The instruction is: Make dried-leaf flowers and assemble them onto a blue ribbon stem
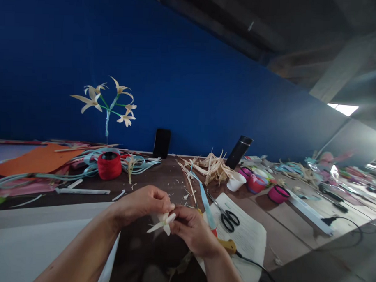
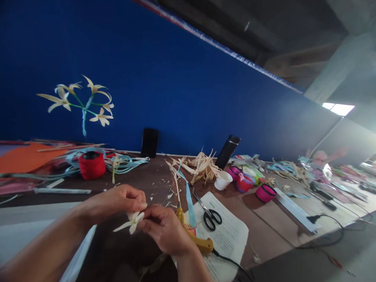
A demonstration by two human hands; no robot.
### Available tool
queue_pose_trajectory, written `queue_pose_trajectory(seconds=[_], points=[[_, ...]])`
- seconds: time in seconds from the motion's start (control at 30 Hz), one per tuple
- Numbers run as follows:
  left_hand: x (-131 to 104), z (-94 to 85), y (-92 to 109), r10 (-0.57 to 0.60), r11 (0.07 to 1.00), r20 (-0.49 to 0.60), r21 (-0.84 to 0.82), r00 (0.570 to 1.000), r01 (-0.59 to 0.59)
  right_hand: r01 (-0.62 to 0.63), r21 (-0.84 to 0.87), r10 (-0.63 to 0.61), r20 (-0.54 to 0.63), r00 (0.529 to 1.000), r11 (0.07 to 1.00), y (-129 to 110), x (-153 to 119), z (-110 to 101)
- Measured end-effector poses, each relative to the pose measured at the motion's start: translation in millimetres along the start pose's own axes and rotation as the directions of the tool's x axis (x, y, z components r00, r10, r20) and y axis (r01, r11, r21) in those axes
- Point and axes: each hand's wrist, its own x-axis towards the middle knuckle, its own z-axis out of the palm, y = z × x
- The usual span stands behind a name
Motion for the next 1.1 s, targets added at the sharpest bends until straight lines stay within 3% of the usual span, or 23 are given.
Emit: queue_pose_trajectory(seconds=[0.5, 0.87, 1.1], points=[[0.0, -5.4, -0.3, 0.029, 0.999, -0.098, 0.037, 0.995, -0.025, 0.034, -0.038, -0.039, -0.144, 0.989, 0.999, 4.0, 1.6, -5.1], [-1.1, -1.5, 4.0, -0.009, 0.999, -0.140, 0.047, 0.990, 0.016, 0.051, 0.109, -0.024, -0.240, 0.970, 0.993, 5.6, 3.6, -2.3], [-0.9, -2.2, 3.6, 0.012, 0.999, -0.101, 0.038, 0.995, -0.008, 0.061, 0.094, -0.040, -0.214, 0.976, 0.994, 4.6, 3.3, -2.7]])
